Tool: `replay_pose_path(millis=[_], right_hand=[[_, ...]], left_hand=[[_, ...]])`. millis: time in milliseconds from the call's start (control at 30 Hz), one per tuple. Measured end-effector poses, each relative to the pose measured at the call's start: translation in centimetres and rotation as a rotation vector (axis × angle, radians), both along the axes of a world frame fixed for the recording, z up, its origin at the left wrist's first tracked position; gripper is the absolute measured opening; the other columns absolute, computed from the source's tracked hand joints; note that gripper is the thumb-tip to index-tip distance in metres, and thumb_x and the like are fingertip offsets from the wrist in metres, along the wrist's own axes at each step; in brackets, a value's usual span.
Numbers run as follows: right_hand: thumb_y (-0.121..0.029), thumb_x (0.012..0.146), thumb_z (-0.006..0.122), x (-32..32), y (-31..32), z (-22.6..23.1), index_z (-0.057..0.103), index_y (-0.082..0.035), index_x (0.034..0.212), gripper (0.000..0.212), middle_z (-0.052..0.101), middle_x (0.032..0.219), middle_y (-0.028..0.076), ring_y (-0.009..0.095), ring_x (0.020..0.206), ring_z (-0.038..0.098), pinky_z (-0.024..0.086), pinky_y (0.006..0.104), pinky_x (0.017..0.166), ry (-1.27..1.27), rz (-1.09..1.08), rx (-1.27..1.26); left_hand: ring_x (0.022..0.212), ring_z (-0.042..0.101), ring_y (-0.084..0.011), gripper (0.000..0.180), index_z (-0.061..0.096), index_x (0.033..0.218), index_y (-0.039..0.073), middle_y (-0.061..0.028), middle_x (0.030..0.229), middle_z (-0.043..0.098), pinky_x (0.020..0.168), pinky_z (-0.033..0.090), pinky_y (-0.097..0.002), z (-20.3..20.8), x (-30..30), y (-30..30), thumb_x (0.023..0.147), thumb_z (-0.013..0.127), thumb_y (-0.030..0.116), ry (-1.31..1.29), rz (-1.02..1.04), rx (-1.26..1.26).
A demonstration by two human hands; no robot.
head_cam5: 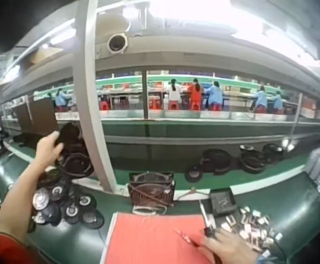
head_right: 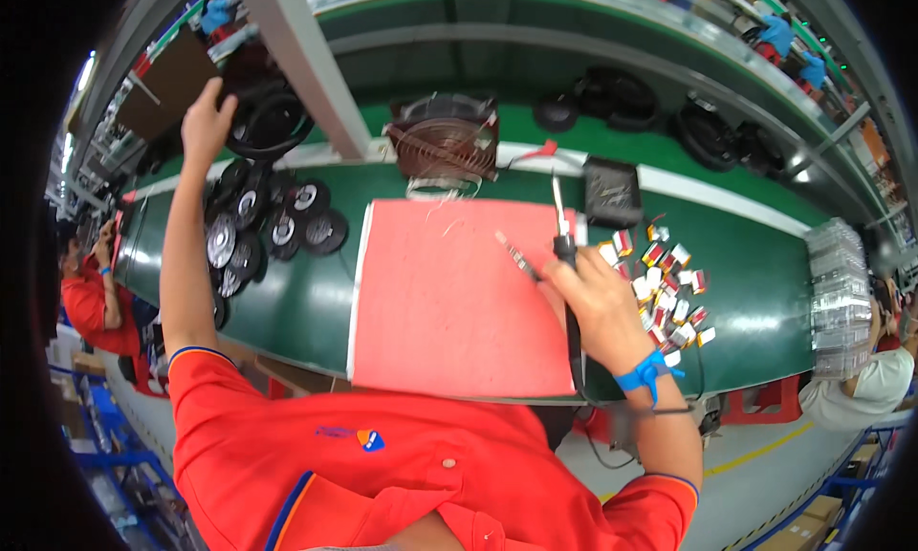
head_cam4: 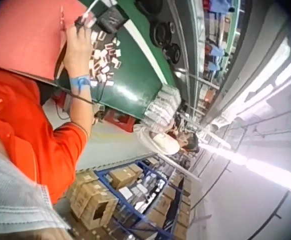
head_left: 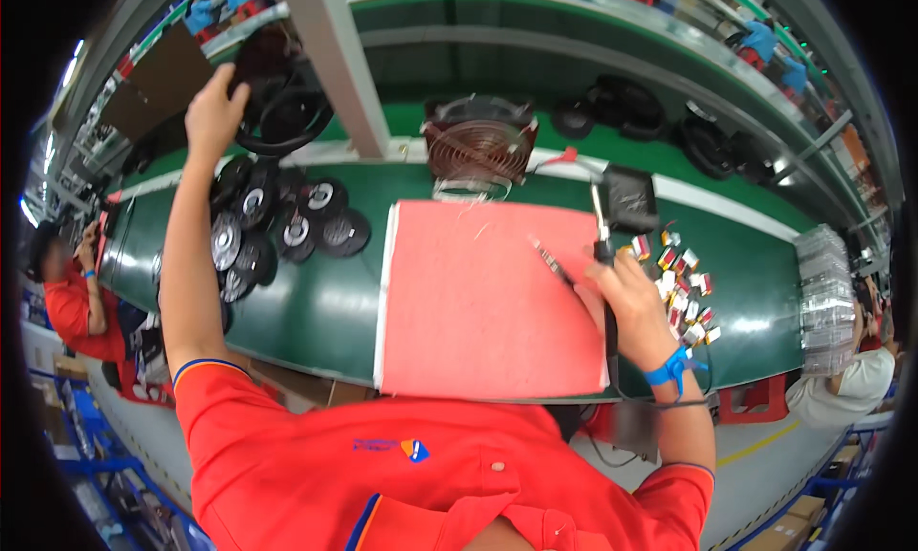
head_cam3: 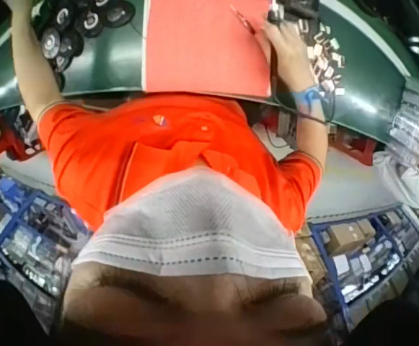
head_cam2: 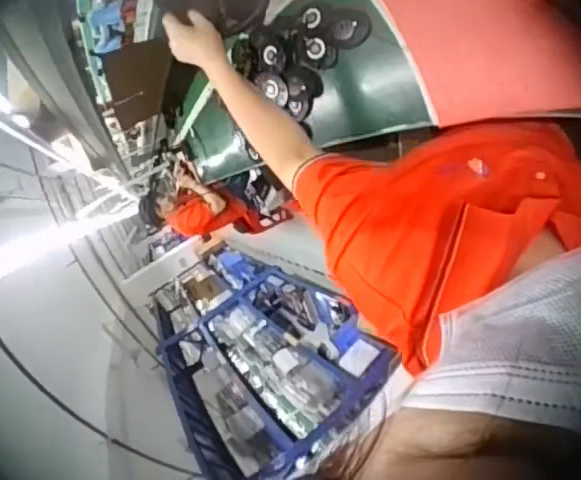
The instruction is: Soldering internal wires to a circuit board inside a headphone speaker housing.
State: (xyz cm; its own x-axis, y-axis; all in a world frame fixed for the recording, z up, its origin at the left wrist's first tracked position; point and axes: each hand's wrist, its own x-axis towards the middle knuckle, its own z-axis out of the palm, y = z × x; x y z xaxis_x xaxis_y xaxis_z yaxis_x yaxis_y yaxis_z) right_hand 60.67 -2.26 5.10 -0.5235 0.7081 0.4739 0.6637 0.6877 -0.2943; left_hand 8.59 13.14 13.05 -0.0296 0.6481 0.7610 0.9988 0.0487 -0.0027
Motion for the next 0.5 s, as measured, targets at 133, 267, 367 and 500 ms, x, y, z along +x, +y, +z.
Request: replay_pose_path(millis=[133,267,367,500], right_hand=[[-0.003,0.077,0.066,-1.5,-0.3,-1.1,0.054,-0.001,0.097,0.024,0.055,0.089,0.016,0.034,0.083,0.054,0.045,0.0391,0.071,-0.015,-0.025,-0.056],[0.0,0.082,0.057,-1.5,-0.3,-1.9,0.053,-0.004,0.102,0.021,0.05,0.086,0.016,0.035,0.081,0.052,0.043,0.0404,0.069,-0.047,-0.103,-0.104],[0.001,0.083,0.056,-1.8,-0.5,-2.0,0.053,-0.004,0.101,0.02,0.049,0.086,0.016,0.034,0.082,0.052,0.042,0.0409,0.07,-0.036,-0.125,-0.101],[0.007,0.08,0.055,-2.0,-1.4,-1.5,0.052,-0.003,0.101,0.023,0.051,0.086,0.016,0.034,0.081,0.051,0.043,0.0379,0.071,-0.015,-0.143,-0.053]], left_hand=[[0.068,0.06,-0.0179,0.034,0.059,0.11,0.003,-0.013,0.077,0.064,0.064,0.047,-0.0288,4.1,2.6,-10.7,0.086,0.062,0.027,-0.224,-0.118,-0.059],[0.071,0.052,-0.0075,0.035,0.059,0.108,-0.002,-0.0081,0.078,0.06,0.063,0.044,-0.0253,0.9,10.1,-15.9,0.086,0.061,0.025,-0.627,-0.423,-0.44],[0.069,0.052,-0.0095,0.033,0.06,0.107,-0.001,-0.009,0.076,0.06,0.063,0.044,-0.0267,-2.2,15.4,-17.1,0.086,0.059,0.024,-0.587,-0.515,-0.835],[0.067,0.061,-0.0273,0.032,0.061,0.101,-0.001,-0.017,0.071,0.062,0.062,0.046,-0.0365,-8.1,19.9,-16.3,0.084,0.06,0.026,-0.653,-0.802,-0.989]])
